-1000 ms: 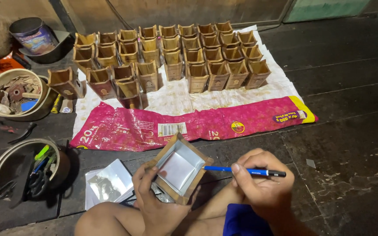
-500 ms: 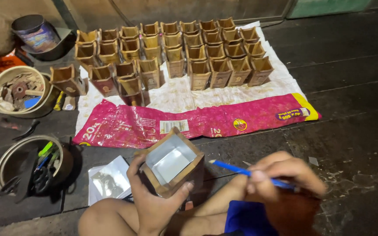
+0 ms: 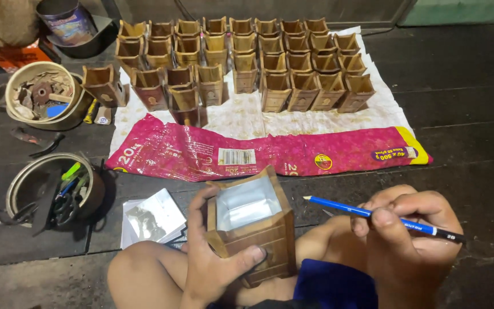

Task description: Folding metal lining sheets and inserting them into small wooden boxes

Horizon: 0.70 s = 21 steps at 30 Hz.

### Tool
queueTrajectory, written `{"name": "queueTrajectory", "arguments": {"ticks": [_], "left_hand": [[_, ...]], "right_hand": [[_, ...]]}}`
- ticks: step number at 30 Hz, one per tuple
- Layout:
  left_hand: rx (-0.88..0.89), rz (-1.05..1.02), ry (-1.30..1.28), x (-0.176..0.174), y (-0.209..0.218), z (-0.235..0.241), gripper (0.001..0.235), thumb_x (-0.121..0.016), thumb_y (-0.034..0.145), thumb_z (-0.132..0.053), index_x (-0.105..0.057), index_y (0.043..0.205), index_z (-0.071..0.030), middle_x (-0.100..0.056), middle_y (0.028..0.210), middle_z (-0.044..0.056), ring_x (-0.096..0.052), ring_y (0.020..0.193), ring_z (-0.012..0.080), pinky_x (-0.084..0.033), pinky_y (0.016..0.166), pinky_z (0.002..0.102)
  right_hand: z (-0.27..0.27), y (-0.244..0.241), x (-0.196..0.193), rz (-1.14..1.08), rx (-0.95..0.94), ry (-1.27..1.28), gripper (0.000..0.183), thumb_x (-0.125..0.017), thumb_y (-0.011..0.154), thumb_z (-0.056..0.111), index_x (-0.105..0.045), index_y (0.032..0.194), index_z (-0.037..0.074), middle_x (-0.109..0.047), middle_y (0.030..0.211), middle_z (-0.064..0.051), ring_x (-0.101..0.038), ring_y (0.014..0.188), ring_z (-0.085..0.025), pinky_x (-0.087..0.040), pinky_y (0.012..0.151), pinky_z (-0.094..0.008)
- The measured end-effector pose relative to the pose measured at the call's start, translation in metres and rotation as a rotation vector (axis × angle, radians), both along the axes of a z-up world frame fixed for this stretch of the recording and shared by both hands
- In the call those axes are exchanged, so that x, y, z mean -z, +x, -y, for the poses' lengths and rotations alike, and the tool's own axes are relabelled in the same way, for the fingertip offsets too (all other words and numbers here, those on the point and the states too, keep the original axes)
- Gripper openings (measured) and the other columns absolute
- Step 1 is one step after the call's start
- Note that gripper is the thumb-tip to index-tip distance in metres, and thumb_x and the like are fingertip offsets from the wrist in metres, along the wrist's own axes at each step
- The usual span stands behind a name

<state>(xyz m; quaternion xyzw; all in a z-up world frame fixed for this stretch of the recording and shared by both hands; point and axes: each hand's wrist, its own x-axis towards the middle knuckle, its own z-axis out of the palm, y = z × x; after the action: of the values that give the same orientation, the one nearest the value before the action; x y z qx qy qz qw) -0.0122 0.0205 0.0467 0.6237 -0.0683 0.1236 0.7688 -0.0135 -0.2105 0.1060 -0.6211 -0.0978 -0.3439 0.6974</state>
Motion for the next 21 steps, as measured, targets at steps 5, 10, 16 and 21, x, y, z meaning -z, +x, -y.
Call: {"name": "queueTrajectory", "arguments": {"ticks": [5,10,16,21], "left_hand": [[0.062,0.000,-0.037,-0.006,0.000,-0.004,0.104,-0.091,0.061,-0.033,-0.037,0.146,-0.007,-0.048,0.146,0.014,-0.054,0.131,0.0240,-0.044,0.113,0.036],[0.615,0.086,-0.528,-0.003,0.003,-0.012,0.114,-0.096,0.084,-0.035,-0.017,0.160,-0.003,-0.044,0.152,0.021,-0.051,0.137,0.0341,-0.043,0.114,0.045],[0.840,0.151,-0.777,-0.020,-0.003,-0.001,0.091,-0.084,0.099,-0.024,-0.019,0.162,-0.014,-0.039,0.156,0.032,-0.037,0.147,0.0615,-0.036,0.119,0.065],[0.809,0.132,-0.729,-0.012,-0.001,0.000,0.097,-0.086,0.096,-0.026,-0.017,0.162,-0.009,-0.043,0.154,0.029,-0.045,0.143,0.0492,-0.038,0.118,0.057]], "right_hand": [[0.007,0.003,-0.002,0.036,-0.192,0.101,0.026,-0.076,0.094,0.027,-0.058,0.101,0.009,-0.061,0.087,-0.018,-0.066,0.059,-0.026,-0.063,0.057,-0.032],[-0.003,-0.006,-0.014,-0.042,-0.324,0.122,0.040,-0.081,0.093,0.038,-0.053,0.100,0.011,-0.067,0.089,-0.030,-0.069,0.056,-0.037,-0.065,0.056,-0.042],[-0.018,-0.012,-0.042,0.065,-0.605,0.275,0.018,-0.069,0.104,0.014,-0.055,0.105,0.003,-0.063,0.089,-0.032,-0.069,0.067,-0.038,-0.066,0.056,-0.066],[-0.028,-0.015,-0.051,0.065,-0.677,0.360,0.014,-0.064,0.101,0.004,-0.052,0.103,-0.001,-0.062,0.090,-0.034,-0.067,0.065,-0.042,-0.064,0.060,-0.063]]}}
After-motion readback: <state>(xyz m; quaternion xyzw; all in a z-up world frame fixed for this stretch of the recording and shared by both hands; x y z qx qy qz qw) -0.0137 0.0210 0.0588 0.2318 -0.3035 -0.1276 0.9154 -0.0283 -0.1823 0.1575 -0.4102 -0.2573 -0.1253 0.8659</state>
